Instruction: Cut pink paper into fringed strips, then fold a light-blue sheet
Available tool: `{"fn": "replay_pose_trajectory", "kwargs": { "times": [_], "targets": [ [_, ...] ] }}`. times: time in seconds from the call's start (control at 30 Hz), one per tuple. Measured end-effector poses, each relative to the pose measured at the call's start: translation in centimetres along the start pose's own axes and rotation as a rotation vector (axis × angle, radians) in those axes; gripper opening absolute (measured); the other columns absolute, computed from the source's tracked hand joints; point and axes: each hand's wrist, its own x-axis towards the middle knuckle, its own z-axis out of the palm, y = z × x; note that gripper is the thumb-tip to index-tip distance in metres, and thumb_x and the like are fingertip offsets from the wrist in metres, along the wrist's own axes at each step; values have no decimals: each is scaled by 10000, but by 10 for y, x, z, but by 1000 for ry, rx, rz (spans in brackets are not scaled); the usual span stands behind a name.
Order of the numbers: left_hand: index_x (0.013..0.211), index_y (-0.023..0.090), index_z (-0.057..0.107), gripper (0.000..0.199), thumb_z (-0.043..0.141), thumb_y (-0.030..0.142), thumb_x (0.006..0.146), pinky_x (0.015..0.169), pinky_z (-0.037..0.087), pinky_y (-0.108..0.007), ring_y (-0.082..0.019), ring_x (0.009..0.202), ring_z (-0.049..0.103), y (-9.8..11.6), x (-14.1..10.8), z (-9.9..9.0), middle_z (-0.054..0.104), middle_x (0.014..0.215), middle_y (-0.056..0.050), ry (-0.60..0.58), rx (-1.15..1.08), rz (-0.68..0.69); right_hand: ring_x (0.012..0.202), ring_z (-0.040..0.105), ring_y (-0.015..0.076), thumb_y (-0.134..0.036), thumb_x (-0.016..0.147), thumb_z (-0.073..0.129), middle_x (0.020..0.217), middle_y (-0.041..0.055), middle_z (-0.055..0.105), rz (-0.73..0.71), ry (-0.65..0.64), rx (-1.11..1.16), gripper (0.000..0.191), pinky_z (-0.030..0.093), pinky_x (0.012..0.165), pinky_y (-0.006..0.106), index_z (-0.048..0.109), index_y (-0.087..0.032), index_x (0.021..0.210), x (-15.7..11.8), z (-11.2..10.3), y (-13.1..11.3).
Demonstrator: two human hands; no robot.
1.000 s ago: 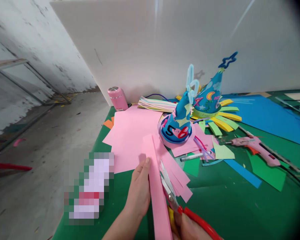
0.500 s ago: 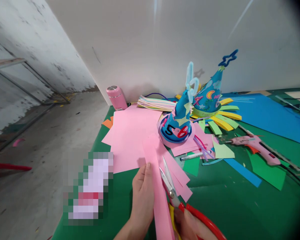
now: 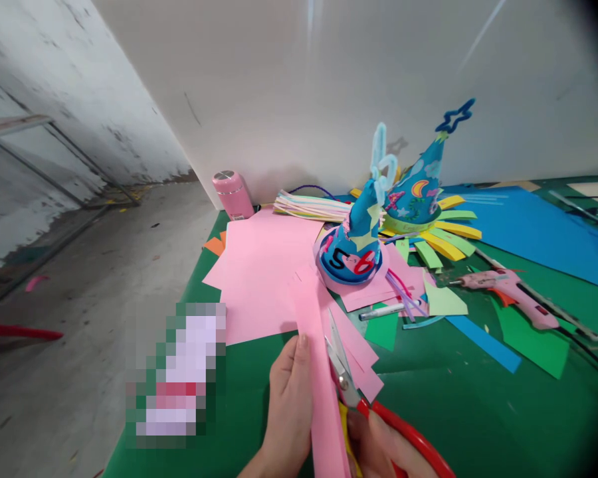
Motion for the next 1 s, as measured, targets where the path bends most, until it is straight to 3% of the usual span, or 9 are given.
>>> {"fn": "replay_pose_trajectory", "kwargs": {
  "times": [0.13,0.3,0.57,0.67,0.8,1.0],
  "targets": [
    [621,174,495,280,495,406,778,453,331,-157,-78,523,371,-1,-2,-1,441,539,47,10,1,4,524,503,99,-516,714,547,589,-3,532,33,-16,70,415,422,605,225,592,-127,850,3,-3,2],
    [643,171,512,272,502,411,771,473,351,-160,-81,537,399,-6,-6,-1,467,569,38,-47,-26,-46,518,491,126,-586,703,491,590,5,492,-26,-59,30,466,420,572,269,555,-145,839,2,7,-3],
    [626,168,535,236,566,379,727,487,374,-169,-88,528,450,-8,-6,-5,498,565,42,-41,-95,-135,483,372,66,-541,687,554,627,-29,419,16,-88,114,403,384,543,216,543,-173,851,-1,14,-9],
    [718,174,569,141,563,313,736,548,400,-181,-106,599,518,-4,2,-6,572,671,24,-103,-232,-158,485,362,49,-555,661,579,641,-34,406,68,-106,120,409,366,540,193,547,-170,795,-3,13,-12],
    [861,152,595,228,494,340,782,563,417,-210,-127,615,550,7,18,-3,619,752,-23,-243,-366,-161,505,400,37,-547,686,564,638,-35,441,94,-117,81,394,350,557,167,551,-173,810,-2,10,-14],
    [705,164,559,220,536,375,762,456,361,-166,-71,480,475,13,28,3,579,607,23,-186,-176,-87,539,464,67,-572,707,516,643,-18,477,51,-108,-39,423,407,651,236,539,-163,600,-3,13,-19]
  ]
}}
